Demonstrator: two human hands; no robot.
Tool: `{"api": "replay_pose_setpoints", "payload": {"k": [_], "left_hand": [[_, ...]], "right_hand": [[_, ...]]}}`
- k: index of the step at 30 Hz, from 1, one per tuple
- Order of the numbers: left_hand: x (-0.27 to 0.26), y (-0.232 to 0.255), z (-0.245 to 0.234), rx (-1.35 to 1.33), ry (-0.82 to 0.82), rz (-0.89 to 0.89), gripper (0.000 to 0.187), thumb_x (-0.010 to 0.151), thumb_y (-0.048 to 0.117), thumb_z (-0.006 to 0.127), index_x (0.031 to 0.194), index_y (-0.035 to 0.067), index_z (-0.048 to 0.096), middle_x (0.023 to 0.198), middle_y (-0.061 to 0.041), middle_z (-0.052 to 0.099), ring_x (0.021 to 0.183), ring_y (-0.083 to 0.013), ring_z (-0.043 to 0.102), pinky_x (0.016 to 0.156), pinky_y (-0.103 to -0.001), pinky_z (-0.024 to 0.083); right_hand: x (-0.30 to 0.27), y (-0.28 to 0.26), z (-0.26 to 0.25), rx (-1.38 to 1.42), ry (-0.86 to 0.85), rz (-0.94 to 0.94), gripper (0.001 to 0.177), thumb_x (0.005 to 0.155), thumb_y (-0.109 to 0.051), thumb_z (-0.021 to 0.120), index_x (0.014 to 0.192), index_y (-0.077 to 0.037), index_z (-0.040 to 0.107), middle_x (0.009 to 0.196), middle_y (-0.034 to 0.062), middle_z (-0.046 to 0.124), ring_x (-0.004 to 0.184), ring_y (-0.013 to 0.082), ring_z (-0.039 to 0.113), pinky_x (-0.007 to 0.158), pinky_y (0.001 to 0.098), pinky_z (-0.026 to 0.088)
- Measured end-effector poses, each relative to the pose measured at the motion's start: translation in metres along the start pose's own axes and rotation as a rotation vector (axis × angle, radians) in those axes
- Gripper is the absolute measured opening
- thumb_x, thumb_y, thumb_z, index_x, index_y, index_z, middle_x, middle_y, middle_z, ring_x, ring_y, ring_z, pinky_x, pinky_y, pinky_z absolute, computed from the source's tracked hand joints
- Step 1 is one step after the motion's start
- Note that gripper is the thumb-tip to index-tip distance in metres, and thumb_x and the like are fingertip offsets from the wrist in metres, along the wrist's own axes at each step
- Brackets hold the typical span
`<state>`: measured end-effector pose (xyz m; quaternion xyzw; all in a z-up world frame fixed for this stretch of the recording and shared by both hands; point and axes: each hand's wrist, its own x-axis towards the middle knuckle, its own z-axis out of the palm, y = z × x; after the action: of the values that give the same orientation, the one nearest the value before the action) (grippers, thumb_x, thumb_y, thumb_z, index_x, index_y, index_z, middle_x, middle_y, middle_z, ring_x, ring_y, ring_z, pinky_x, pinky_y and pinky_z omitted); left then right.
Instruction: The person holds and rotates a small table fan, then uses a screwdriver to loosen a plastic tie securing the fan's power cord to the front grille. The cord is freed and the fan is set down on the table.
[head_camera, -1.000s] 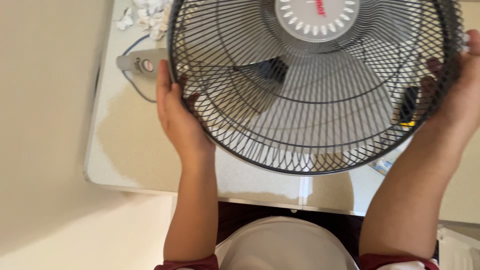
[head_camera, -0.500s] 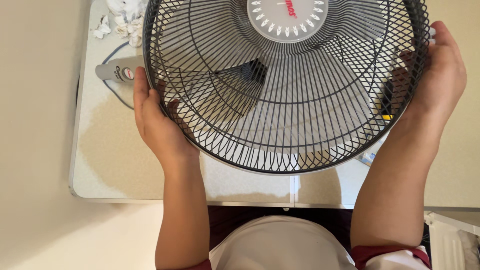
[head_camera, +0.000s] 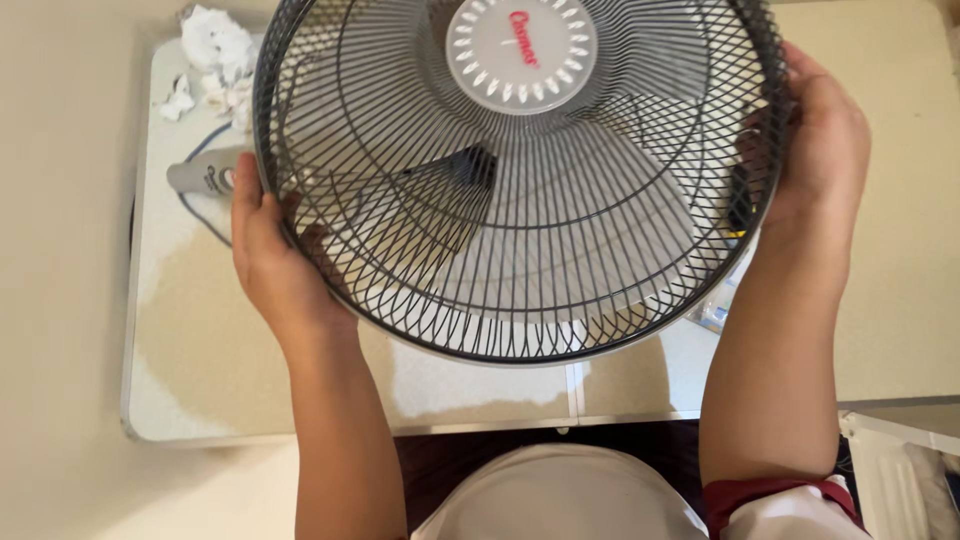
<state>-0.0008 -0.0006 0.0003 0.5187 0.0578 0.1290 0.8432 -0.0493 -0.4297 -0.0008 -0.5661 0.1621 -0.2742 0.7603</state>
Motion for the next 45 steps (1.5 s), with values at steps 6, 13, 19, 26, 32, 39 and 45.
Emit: {"api": "replay_pose_setpoints", "payload": {"k": [6,13,19,26,32,39,45], "left_hand": [[0.002,0.000,-0.001,-0.096,-0.056,-0.007,0.055,0.104,0.014,0.036,0.156,-0.004,0.040,0.152,-0.014,0.054,0.121,-0.0181,0.063,0.097,-0.029,0.057],[0.019,0.000,-0.015,0.039,-0.094,-0.001,0.055,0.106,0.018,0.039,0.156,-0.005,0.046,0.132,-0.008,0.066,0.098,-0.0119,0.057,0.075,-0.024,0.046],[0.070,0.005,-0.019,0.193,-0.061,-0.057,0.035,0.103,0.018,0.058,0.132,-0.002,0.061,0.111,-0.005,0.071,0.087,-0.0110,0.065,0.070,-0.027,0.052],[0.125,0.004,-0.012,0.279,-0.245,-0.011,0.027,0.104,0.018,0.061,0.119,-0.002,0.069,0.109,-0.006,0.074,0.098,-0.0125,0.069,0.088,-0.025,0.056],[0.118,0.003,-0.006,0.235,-0.226,-0.012,0.030,0.099,0.017,0.056,0.113,-0.002,0.074,0.099,-0.004,0.075,0.086,-0.0105,0.068,0.078,-0.024,0.055],[0.126,0.004,-0.005,0.297,-0.262,0.001,0.028,0.099,0.020,0.060,0.100,-0.003,0.076,0.084,-0.001,0.071,0.070,-0.0072,0.060,0.062,-0.024,0.048],[0.144,0.005,0.002,0.374,-0.220,-0.058,0.027,0.098,0.024,0.066,0.088,0.000,0.071,0.074,0.000,0.066,0.063,-0.0075,0.055,0.056,-0.025,0.044]], "right_hand": [[-0.005,-0.013,0.005,-0.029,-0.045,0.011,0.049,0.099,-0.008,0.047,0.141,0.011,0.065,0.106,0.0093,0.074,0.082,0.0133,0.065,0.073,0.0267,0.056],[-0.004,-0.019,0.007,-0.121,-0.083,0.030,0.051,0.099,-0.010,0.044,0.145,0.006,0.062,0.106,0.0045,0.073,0.080,0.0105,0.063,0.069,0.0247,0.053],[0.000,-0.020,0.015,-0.228,-0.012,0.039,0.048,0.101,-0.014,0.048,0.143,-0.002,0.067,0.103,0.0021,0.069,0.074,0.0077,0.058,0.063,0.0225,0.048],[0.010,-0.022,0.023,-0.286,0.050,-0.006,0.037,0.099,-0.014,0.054,0.130,-0.003,0.071,0.111,0.0014,0.075,0.087,0.0046,0.067,0.072,0.0177,0.054],[0.012,-0.014,0.015,-0.297,0.072,0.002,0.037,0.100,-0.014,0.054,0.130,-0.007,0.074,0.102,0.0001,0.073,0.074,0.0067,0.061,0.061,0.0203,0.051],[0.020,-0.009,0.009,-0.363,0.042,-0.048,0.027,0.103,-0.018,0.060,0.124,-0.008,0.074,0.100,-0.0047,0.075,0.072,0.0019,0.064,0.056,0.0193,0.050],[0.030,-0.008,0.000,-0.326,0.021,0.008,0.013,0.105,-0.018,0.062,0.109,-0.012,0.072,0.095,0.0000,0.072,0.068,0.0083,0.062,0.053,0.0237,0.050]]}}
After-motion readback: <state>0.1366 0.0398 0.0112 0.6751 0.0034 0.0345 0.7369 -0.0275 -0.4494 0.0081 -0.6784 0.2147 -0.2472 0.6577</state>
